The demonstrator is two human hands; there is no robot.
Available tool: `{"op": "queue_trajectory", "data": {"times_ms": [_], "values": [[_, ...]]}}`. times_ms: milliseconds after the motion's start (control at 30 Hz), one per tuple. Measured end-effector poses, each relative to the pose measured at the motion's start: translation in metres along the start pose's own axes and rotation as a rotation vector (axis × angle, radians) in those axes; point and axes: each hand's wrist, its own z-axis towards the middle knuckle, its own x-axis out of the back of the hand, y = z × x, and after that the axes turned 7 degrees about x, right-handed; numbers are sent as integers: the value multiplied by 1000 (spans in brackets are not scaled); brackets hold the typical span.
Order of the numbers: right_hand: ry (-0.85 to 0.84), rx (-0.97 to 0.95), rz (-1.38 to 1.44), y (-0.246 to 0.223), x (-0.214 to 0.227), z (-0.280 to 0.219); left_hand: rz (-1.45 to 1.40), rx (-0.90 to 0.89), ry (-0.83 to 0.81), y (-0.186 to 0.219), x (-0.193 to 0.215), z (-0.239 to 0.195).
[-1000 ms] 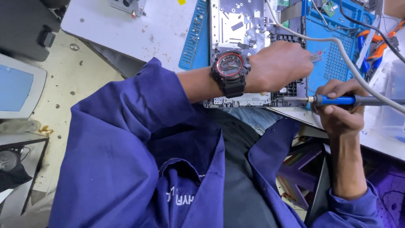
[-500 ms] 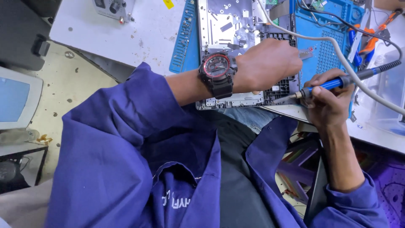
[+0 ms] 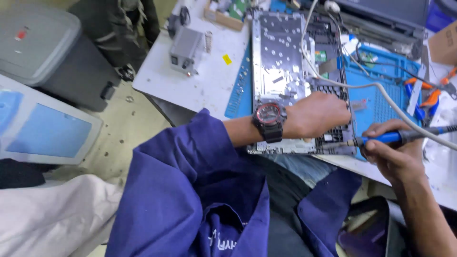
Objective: The person is soldering a disassembled laptop motherboard while the device rests on their lap. They use a soldering iron in their right hand to work on the circuit board and hold the laptop steady with their left hand.
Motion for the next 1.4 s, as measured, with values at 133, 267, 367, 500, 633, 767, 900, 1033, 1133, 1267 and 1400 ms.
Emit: {"op": "queue_trajectory", "data": {"times_ms": [133,267,367,500,633,767,900,1033,1133,1267,1400], "values": [[-223,38,172,-2,7,17,-9,18,-199,2,21,-6],[-327,52,302,11,1,23,4,-1,-270,-2,29,-8],[-202,-68,231,12,-1,19,-15,9,-241,-5,26,-8],[-171,-42,244,5,-8,18,9,15,-280,-5,31,-8],[-150,-29,150,8,-6,16,8,22,-271,-6,27,-9],[-152,-55,183,11,-5,15,14,55,-288,-2,38,-11],[-126,-88,168,15,-1,14,-45,49,-330,-1,47,-14],[-133,-92,234,16,0,14,-75,5,-337,-8,43,-14],[-131,-86,221,19,3,15,-13,-48,-217,-13,21,-7],[-135,-81,224,17,0,12,10,-21,-253,-2,21,-9],[-119,-45,174,18,-3,14,26,-44,-160,-4,8,-5]]}}
